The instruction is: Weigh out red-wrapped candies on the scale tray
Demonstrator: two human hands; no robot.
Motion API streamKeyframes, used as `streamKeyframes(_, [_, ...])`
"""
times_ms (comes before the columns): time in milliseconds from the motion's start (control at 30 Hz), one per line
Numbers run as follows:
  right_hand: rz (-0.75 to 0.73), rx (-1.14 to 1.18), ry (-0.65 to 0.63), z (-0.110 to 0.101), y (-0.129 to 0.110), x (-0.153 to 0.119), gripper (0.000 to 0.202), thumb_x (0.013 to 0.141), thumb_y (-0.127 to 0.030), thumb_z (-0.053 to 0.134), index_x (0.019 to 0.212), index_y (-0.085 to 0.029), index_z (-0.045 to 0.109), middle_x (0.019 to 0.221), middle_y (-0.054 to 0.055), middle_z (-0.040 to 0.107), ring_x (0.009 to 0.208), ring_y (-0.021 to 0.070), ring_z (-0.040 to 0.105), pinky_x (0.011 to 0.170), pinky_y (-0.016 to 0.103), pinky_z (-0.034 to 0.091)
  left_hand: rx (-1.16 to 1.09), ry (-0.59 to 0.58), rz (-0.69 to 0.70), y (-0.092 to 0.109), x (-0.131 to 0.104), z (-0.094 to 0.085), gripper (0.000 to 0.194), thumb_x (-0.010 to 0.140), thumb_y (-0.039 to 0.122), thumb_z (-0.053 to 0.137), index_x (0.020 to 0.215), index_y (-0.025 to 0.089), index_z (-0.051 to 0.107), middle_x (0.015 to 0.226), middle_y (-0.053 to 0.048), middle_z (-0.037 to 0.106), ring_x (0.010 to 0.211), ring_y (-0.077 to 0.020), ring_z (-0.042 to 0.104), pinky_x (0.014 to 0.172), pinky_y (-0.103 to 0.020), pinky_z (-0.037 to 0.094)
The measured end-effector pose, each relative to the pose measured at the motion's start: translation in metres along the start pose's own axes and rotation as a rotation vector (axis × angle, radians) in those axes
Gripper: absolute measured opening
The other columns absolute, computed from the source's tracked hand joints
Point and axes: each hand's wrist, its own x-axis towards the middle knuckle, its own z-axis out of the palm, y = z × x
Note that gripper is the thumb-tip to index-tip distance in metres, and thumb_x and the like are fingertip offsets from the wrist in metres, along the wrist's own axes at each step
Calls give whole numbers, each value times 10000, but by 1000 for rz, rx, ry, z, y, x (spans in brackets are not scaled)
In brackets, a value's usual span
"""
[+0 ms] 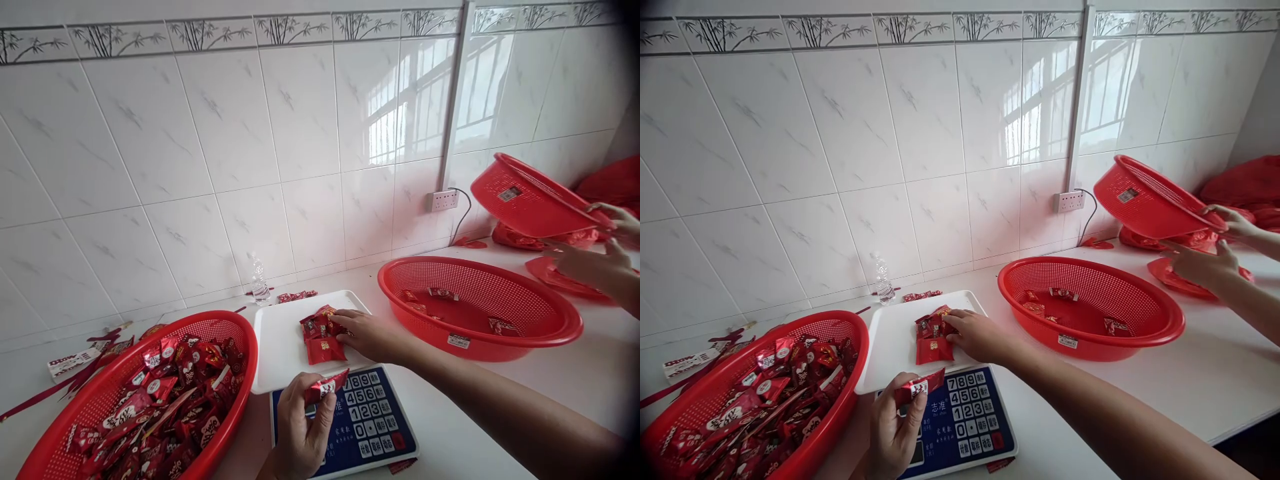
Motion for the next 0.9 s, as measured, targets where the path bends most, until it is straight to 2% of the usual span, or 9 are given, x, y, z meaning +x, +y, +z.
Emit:
streamKeyframes(133, [-18,18,9,-5,-6,-8,503,853,-291,517,1355,-274,493,1443,80,445,1263,290,473,1007,436,421,1,3,-2,-1,-1,1,110,880,128,502,954,198,544,782,8,632,695,-95,614,674,-165,499])
streamKeyframes(367, [-24,28,-2,-1,8,-16,618,793,-228,557,1390,-333,432,1482,64,385,1231,293,507,955,416,463,18,-9,7,0,1,0,90,878,135,510,941,192,538,744,13,610,650,-89,591,631,-160,492])
streamKeyframes(567, [-50,81,-4,-2,10,-19,591,835,-282,547,1407,-317,401,1515,84,321,1254,297,484,993,449,432,27,-10,7,1,2,-1,78,880,141,507,932,192,536,732,9,610,637,-94,588,619,-166,492])
streamKeyframes(733, [-81,151,-13,-5,7,-20,548,854,-296,539,1388,-307,421,1523,64,300,1285,267,453,1038,411,406,8,-4,5,3,0,-1,86,878,144,518,944,195,535,741,7,610,635,-97,588,613,-169,496])
streamKeyframes(900, [-104,194,-18,-5,11,-22,496,890,-350,501,1380,-315,430,1509,56,328,1325,271,401,1055,419,388,8,-16,-5,3,0,-2,71,879,158,515,936,193,538,727,4,607,616,-102,579,593,-176,493])
